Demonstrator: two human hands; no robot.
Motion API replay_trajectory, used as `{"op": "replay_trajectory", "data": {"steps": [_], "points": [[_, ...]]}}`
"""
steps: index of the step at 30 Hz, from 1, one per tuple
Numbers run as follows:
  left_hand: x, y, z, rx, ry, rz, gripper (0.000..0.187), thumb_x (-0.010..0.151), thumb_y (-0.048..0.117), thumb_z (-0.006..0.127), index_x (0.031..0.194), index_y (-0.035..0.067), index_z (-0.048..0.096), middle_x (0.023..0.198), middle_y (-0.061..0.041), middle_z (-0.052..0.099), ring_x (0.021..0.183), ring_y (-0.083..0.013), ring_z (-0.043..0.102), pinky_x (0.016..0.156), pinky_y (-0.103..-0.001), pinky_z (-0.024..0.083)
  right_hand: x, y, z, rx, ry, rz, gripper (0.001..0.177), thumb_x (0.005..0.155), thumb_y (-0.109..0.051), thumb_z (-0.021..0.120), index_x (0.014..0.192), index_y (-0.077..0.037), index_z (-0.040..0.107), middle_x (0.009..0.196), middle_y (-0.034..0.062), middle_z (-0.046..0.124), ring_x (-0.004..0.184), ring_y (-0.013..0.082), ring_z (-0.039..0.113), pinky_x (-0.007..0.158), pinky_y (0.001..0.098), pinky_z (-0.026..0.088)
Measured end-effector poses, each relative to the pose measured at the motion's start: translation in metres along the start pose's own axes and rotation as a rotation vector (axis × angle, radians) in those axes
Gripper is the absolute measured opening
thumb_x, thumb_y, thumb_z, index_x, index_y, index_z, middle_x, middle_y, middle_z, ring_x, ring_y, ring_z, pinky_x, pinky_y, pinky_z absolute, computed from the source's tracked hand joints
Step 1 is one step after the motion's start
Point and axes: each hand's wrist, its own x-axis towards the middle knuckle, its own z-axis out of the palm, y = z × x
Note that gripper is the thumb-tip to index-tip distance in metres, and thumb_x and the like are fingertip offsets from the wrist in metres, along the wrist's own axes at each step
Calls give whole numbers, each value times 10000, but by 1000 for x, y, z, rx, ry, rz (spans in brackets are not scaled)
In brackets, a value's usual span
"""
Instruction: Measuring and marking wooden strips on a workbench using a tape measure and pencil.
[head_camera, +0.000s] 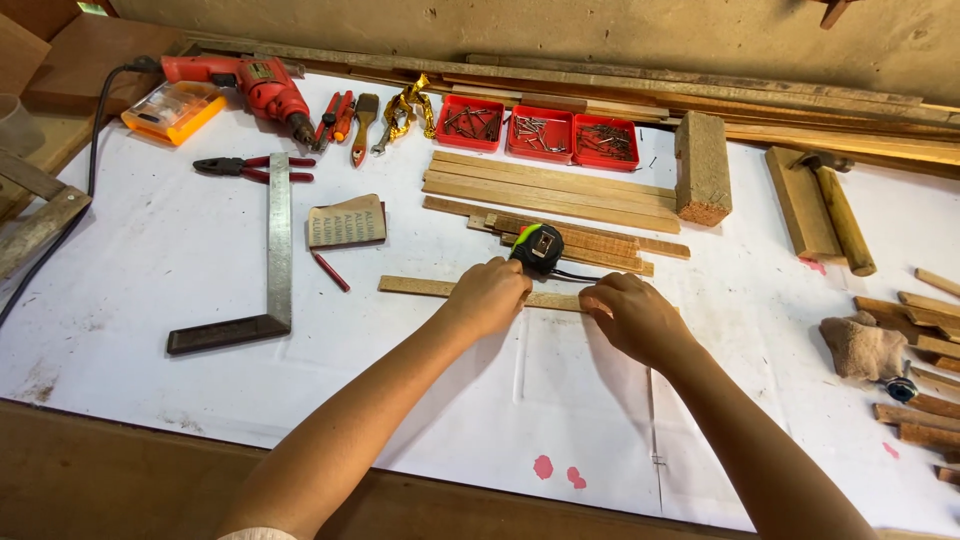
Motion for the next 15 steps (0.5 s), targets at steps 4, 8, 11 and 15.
{"op": "replay_trajectory", "data": {"steps": [4, 8, 11, 15], "points": [[-1, 18, -3, -5, -30, -27, 88, 860, 134, 716, 915, 97, 773, 988, -62, 685, 1001, -266, 647, 857, -428, 561, -14, 6, -7, 16, -22, 1, 196, 882, -210, 711, 1070, -173, 752, 1116, 33, 719, 1037, 254, 681, 885, 389, 572], [-5, 30, 0, -37, -41, -56, 81, 862, 142, 711, 909, 115, 772, 1004, -46, 683, 1018, -250, 649, 856, -420, 562, -24, 12, -8, -22, -52, 8, 234, 864, -221, 733, 1094, -177, 741, 1124, 34, 719, 1057, 242, 678, 905, 384, 574], [-3, 38, 1, -51, -30, -50, 82, 858, 145, 716, 911, 118, 773, 1012, -41, 684, 1021, -245, 654, 859, -413, 565, -29, 18, -9, -44, -69, 32, 253, 855, -221, 741, 1105, -181, 739, 1139, 34, 720, 1071, 237, 676, 911, 384, 574], [-1, 48, 7, -74, -19, -35, 84, 857, 152, 721, 907, 119, 779, 1007, -41, 690, 1024, -245, 658, 867, -412, 566, -35, 22, -14, -87, -128, 79, 262, 850, -247, 756, 1104, -185, 736, 1142, 31, 721, 1081, 222, 676, 931, 372, 574]]}}
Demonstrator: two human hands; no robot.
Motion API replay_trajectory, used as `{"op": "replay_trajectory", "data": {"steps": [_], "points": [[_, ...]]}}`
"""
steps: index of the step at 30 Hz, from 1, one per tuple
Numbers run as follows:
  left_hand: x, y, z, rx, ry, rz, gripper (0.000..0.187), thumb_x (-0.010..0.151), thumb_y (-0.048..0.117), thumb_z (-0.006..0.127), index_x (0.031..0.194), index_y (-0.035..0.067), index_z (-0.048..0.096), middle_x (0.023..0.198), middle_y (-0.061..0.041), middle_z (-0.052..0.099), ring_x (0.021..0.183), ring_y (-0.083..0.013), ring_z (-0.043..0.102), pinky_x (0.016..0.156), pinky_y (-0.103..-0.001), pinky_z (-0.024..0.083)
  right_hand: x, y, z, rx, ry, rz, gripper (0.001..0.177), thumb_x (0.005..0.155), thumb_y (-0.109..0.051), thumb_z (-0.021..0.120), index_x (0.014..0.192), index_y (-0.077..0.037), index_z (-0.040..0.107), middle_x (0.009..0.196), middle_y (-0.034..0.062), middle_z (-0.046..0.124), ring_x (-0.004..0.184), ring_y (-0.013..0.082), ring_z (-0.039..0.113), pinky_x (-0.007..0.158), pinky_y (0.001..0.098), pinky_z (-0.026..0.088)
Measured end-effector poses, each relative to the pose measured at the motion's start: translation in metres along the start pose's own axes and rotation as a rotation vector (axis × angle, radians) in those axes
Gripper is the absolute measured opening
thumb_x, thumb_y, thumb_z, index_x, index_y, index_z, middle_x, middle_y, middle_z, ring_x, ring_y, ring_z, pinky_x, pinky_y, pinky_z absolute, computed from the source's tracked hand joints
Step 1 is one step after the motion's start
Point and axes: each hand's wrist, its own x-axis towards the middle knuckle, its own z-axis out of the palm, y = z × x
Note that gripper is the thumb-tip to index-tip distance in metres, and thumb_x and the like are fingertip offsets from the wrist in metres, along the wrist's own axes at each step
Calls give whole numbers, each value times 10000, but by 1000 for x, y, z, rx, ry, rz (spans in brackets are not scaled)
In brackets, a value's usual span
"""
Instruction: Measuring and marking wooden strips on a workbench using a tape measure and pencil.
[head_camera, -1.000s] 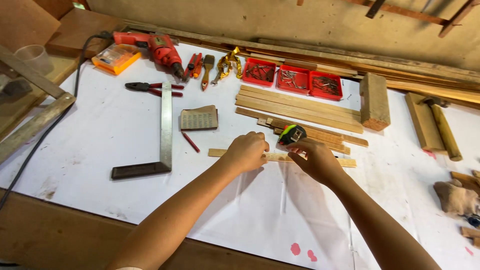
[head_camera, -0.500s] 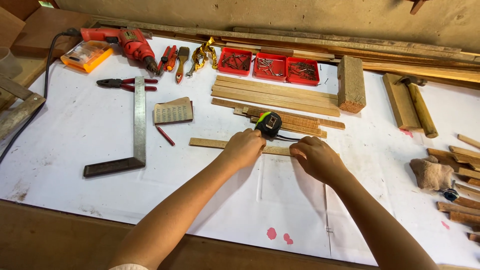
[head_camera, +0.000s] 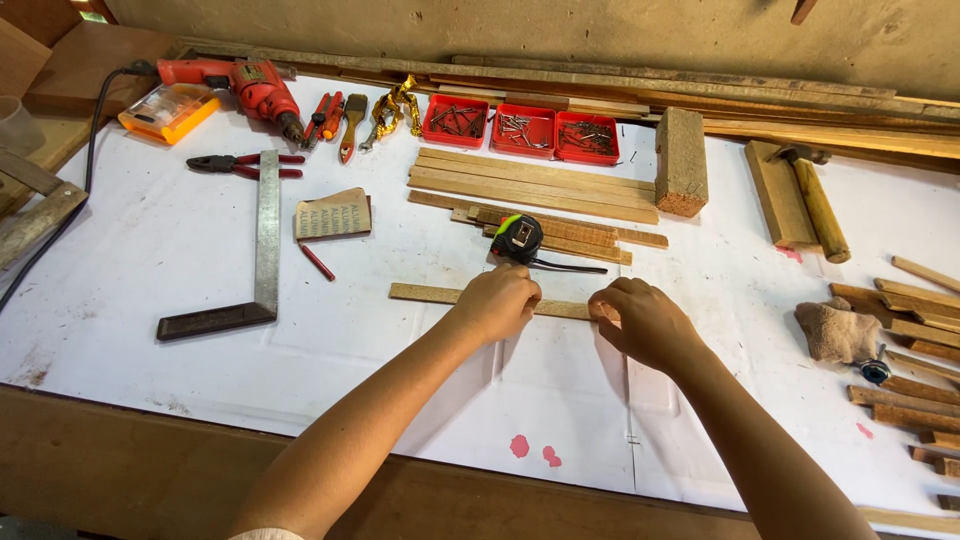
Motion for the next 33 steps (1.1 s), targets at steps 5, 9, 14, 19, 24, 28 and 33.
{"op": "replay_trajectory", "data": {"steps": [5, 9, 14, 19, 24, 28, 33], "points": [[6, 11, 9, -39, 9, 23, 108, 849, 154, 722, 928, 119, 786, 1009, -46, 692, 1027, -252, 658, 851, -417, 568, -4, 8, -1, -15, -21, 52, 253, 868, -267, 748, 1111, -198, 740, 1170, 29, 714, 1079, 214, 678, 923, 369, 578], [11, 21, 11, -49, -5, 23, 128, 861, 155, 716, 960, 118, 788, 1023, -43, 702, 1033, -258, 660, 852, -419, 569, -4, 9, 10, 67, 146, -113, 291, 848, -267, 763, 1122, -170, 752, 1129, 59, 723, 1041, 252, 680, 894, 389, 567], [13, 20, 6, -72, -6, 38, 169, 845, 155, 729, 997, 107, 784, 1041, -56, 698, 1036, -265, 662, 862, -419, 569, 0, -4, 16, 191, 189, -162, 226, 877, -245, 743, 1089, -173, 773, 1082, 33, 734, 1012, 247, 692, 871, 388, 577], [7, -6, -6, -114, -23, -25, 184, 815, 137, 737, 989, 100, 785, 1060, -54, 698, 1036, -259, 666, 857, -414, 569, 6, -3, 13, 161, 176, -132, 231, 846, -223, 745, 1069, -174, 776, 1078, 38, 724, 947, 244, 705, 804, 384, 595], [2, -14, -6, -164, -28, -49, 167, 808, 134, 751, 967, 111, 796, 1018, -62, 713, 1016, -259, 681, 863, -406, 566, 13, -20, 15, 206, 210, -186, 232, 866, -235, 742, 1084, -162, 772, 1039, 50, 718, 913, 247, 708, 797, 385, 596], [-3, -12, -12, -165, -30, -58, 172, 813, 148, 757, 977, 115, 796, 1024, -67, 714, 1013, -265, 685, 863, -406, 565, 21, -27, 19, 201, 235, -245, 228, 863, -228, 744, 1076, -157, 779, 1057, 50, 722, 942, 262, 704, 810, 399, 589], [0, -23, -24, -176, -16, -75, 240, 809, 206, 778, 1036, 129, 781, 1088, -48, 710, 1033, -261, 682, 861, -407, 558, 29, -35, -3, 208, 199, -147, 256, 884, -291, 754, 1104, -162, 758, 1090, 42, 719, 981, 258, 707, 818, 394, 590]]}}
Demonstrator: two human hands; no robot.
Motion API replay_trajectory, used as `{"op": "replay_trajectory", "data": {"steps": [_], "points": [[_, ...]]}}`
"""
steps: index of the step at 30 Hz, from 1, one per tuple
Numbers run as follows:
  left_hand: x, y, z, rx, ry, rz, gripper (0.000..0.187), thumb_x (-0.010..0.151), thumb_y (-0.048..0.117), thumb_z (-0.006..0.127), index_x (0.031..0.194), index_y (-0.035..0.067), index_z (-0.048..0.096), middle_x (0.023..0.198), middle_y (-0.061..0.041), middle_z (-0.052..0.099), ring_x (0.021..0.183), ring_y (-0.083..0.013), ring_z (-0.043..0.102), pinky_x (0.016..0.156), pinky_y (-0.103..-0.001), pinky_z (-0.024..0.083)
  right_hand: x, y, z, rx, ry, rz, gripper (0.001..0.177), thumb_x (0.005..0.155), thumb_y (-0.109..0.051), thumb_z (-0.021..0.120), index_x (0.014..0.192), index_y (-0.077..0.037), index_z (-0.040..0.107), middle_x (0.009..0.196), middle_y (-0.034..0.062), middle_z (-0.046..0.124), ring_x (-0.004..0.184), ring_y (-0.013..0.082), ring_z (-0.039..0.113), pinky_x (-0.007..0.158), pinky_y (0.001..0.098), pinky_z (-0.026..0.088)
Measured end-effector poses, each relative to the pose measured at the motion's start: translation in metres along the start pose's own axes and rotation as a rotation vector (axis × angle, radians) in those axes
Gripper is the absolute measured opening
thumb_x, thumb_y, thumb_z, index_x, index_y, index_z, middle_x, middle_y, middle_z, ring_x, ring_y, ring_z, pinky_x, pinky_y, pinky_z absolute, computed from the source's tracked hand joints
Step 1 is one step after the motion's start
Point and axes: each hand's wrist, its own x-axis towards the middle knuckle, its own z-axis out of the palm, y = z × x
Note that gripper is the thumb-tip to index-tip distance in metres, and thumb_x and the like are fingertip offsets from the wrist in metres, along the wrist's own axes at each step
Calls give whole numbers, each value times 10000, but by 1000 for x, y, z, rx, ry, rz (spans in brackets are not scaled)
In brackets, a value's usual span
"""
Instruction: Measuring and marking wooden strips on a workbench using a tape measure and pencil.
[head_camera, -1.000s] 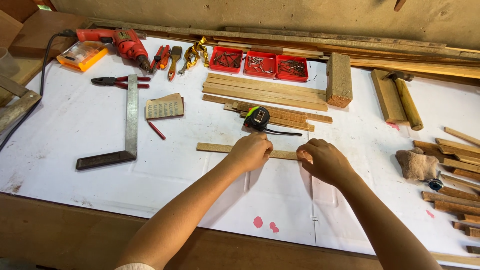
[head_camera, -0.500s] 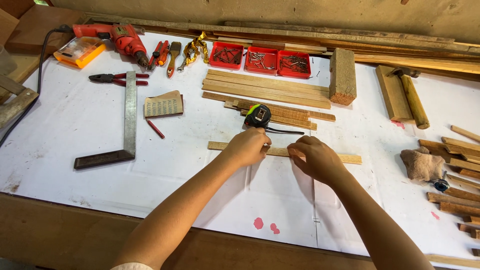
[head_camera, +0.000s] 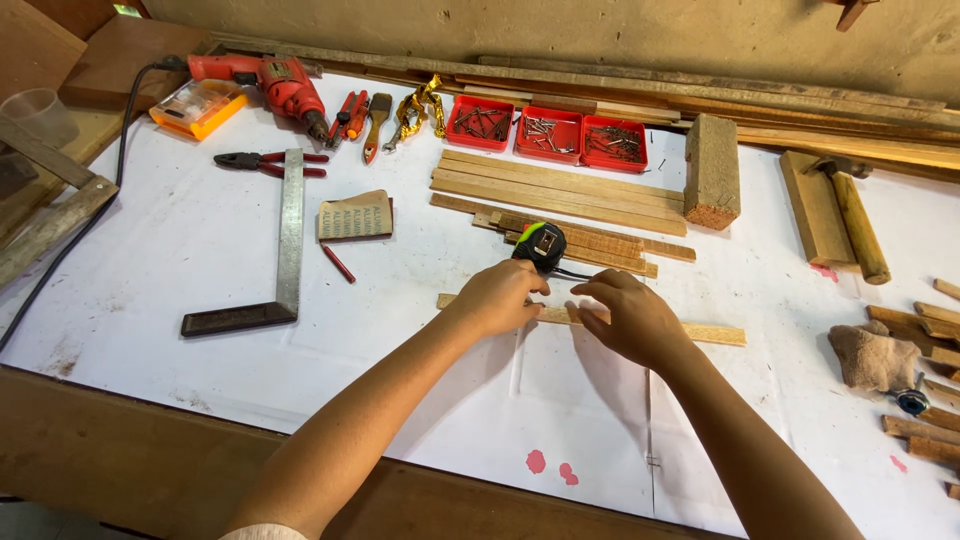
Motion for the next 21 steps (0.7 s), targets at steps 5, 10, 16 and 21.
{"op": "replay_trajectory", "data": {"steps": [5, 10, 16, 21], "points": [[15, -18, -22, 43, 85, 39, 233, 810, 209, 776, 1030, 134, 788, 1080, -41, 713, 1045, -265, 681, 861, -413, 563, 20, 26, -6, -16, 57, -34, 290, 866, -232, 743, 1145, -154, 746, 1133, 50, 718, 1022, 278, 693, 839, 404, 585], [44, -27, -38, 57, 136, 46, 246, 814, 215, 774, 1046, 132, 780, 1050, -54, 704, 1019, -277, 686, 866, -423, 566, 51, 54, -6, -46, 66, -48, 331, 859, -234, 752, 1177, -147, 724, 1180, 66, 698, 1044, 282, 688, 873, 402, 583], [94, -49, -35, 100, 162, 78, 222, 838, 153, 718, 1050, 137, 783, 1070, -70, 698, 1037, -304, 677, 896, -444, 556, 93, 66, 0, -34, 9, -33, 466, 791, -260, 808, 1234, -168, 695, 1226, 73, 666, 1104, 301, 663, 899, 421, 568], [129, -75, -24, 88, 93, 90, 220, 846, 140, 692, 1047, 146, 779, 1112, -69, 704, 1074, -311, 665, 912, -453, 542, 125, 78, 6, -8, -107, -43, 421, 820, -330, 804, 1209, -191, 722, 1193, 49, 696, 1058, 272, 692, 890, 406, 574]]}}
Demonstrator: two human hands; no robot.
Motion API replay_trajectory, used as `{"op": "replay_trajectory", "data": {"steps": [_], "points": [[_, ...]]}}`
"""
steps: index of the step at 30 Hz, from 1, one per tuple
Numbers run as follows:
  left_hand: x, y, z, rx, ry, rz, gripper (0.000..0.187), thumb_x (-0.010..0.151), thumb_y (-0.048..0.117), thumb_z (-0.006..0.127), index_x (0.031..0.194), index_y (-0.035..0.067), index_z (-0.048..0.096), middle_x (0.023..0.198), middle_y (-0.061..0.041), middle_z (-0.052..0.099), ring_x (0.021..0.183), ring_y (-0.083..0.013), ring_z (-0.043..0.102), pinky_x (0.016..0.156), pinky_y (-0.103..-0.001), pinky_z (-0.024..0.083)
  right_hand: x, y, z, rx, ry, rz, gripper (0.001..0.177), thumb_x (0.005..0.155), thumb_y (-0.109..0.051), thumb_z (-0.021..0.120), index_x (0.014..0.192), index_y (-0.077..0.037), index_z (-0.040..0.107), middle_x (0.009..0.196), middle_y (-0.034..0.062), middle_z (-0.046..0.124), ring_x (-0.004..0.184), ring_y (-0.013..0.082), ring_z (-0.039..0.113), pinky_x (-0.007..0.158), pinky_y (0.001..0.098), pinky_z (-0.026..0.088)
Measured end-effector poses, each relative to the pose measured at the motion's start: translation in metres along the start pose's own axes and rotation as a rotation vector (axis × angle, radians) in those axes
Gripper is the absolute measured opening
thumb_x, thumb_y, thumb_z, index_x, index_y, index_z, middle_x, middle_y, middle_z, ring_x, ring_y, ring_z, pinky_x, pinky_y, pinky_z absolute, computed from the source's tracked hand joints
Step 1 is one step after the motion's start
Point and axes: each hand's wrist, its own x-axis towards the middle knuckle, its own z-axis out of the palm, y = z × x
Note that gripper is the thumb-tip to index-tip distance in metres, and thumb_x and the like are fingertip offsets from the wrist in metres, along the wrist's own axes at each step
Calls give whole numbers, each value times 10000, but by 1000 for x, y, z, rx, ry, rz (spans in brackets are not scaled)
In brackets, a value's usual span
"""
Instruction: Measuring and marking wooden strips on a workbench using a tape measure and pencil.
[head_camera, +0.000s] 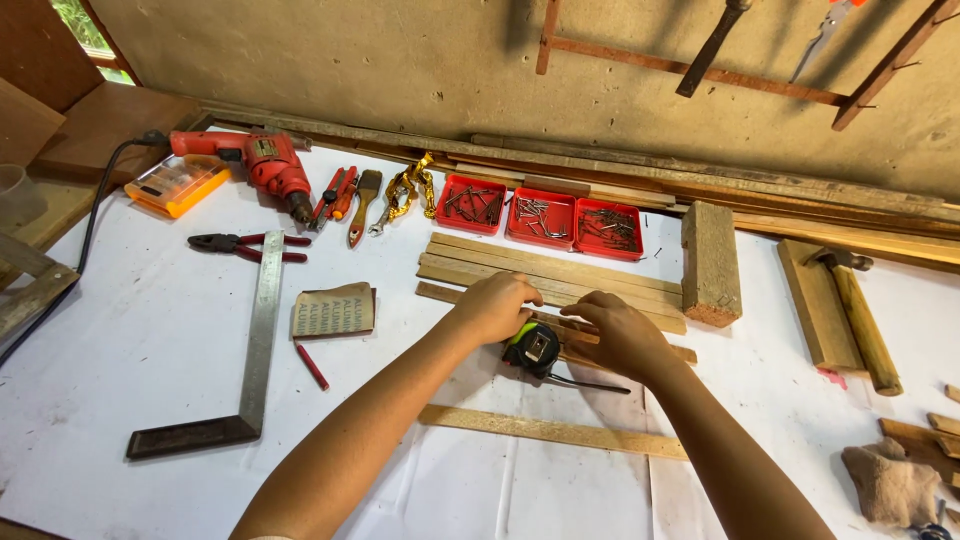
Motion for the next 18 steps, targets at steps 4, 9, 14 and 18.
{"op": "replay_trajectory", "data": {"steps": [4, 9, 14, 18], "points": [[11, -9, -1, -26, -52, -7, 212, 855, 150, 682, 1041, 153, 784, 1112, -73, 709, 1068, -308, 673, 917, -443, 544, 16, 11, 1, 84, -109, 81, 391, 807, -315, 772, 1181, -207, 737, 1184, 26, 711, 990, 232, 741, 861, 378, 601], [17, -12, -4, -80, -164, -21, 190, 874, 212, 702, 1032, 152, 789, 1094, -74, 723, 1056, -288, 693, 921, -418, 552, 19, 16, 7, 42, -63, 47, 347, 839, -306, 745, 1170, -201, 761, 1140, 34, 735, 932, 252, 742, 836, 390, 602], [14, -5, -8, -70, -158, -16, 271, 796, 193, 758, 1063, 148, 776, 1088, -72, 721, 1050, -292, 686, 893, -424, 550, 11, 14, 12, 65, 64, -7, 315, 854, -254, 723, 1143, -132, 751, 1073, 78, 716, 882, 264, 735, 778, 402, 603], [15, -3, -6, -40, -111, -40, 314, 823, 190, 751, 1135, 157, 748, 1115, -64, 739, 1033, -276, 707, 873, -417, 564, 10, 11, 11, 31, 163, -51, 361, 870, -228, 723, 1209, -101, 717, 988, 96, 721, 822, 281, 723, 742, 401, 601]]}}
